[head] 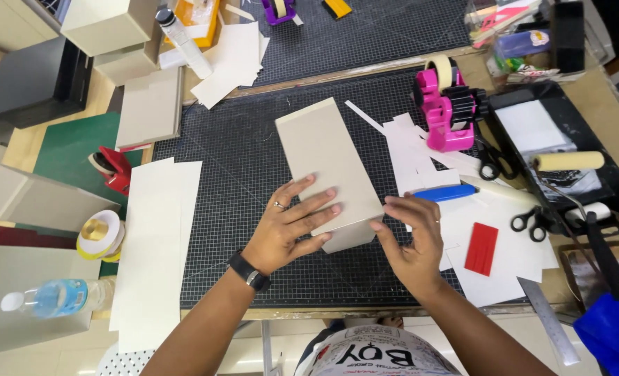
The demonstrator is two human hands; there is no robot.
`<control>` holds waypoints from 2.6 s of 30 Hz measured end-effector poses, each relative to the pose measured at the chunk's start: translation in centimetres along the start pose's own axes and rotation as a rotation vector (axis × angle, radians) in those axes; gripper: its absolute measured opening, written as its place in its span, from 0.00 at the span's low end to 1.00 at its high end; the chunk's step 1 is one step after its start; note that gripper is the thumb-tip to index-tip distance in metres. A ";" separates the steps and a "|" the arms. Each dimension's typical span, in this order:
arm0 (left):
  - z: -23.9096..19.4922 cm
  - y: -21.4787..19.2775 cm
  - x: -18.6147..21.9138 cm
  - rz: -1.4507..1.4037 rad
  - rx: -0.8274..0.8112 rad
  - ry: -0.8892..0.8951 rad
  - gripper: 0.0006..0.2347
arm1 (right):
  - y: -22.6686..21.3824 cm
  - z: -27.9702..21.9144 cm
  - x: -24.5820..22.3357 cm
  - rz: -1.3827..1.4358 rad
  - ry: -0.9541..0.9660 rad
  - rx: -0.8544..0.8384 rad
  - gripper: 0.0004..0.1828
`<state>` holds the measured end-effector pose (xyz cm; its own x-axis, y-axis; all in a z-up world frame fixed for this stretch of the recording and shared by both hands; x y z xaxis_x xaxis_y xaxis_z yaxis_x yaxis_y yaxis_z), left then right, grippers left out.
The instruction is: Folding cardboard edges and securing them with tape to assemble a box
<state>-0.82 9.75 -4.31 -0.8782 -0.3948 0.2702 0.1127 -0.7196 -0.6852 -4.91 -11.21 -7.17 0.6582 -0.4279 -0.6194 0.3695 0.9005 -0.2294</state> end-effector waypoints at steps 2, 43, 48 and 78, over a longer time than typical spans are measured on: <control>-0.2 0.2 -0.1 -0.009 0.005 -0.001 0.14 | 0.5 -0.1 -1.4 -0.175 -0.218 -0.023 0.18; -1.7 -0.1 -2.4 -0.410 0.021 0.131 0.05 | 7.6 2.5 -10.3 -0.643 -0.297 -0.756 0.12; -2.1 0.1 -2.4 -0.454 0.112 0.155 0.04 | 7.6 2.1 -10.1 -0.728 -0.309 -0.758 0.09; -3.2 2.4 -2.4 -0.218 0.299 -0.385 0.09 | -8.3 8.8 42.9 -0.226 0.750 0.040 0.23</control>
Point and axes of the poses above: each hand's wrist, its own z-axis towards the middle knuckle, its own y-axis out of the palm, x = y × z, the point moved 7 cm from there along z, towards the middle knuckle, and after that the axes turned 4 degrees about -x, right-handed, at the moved point
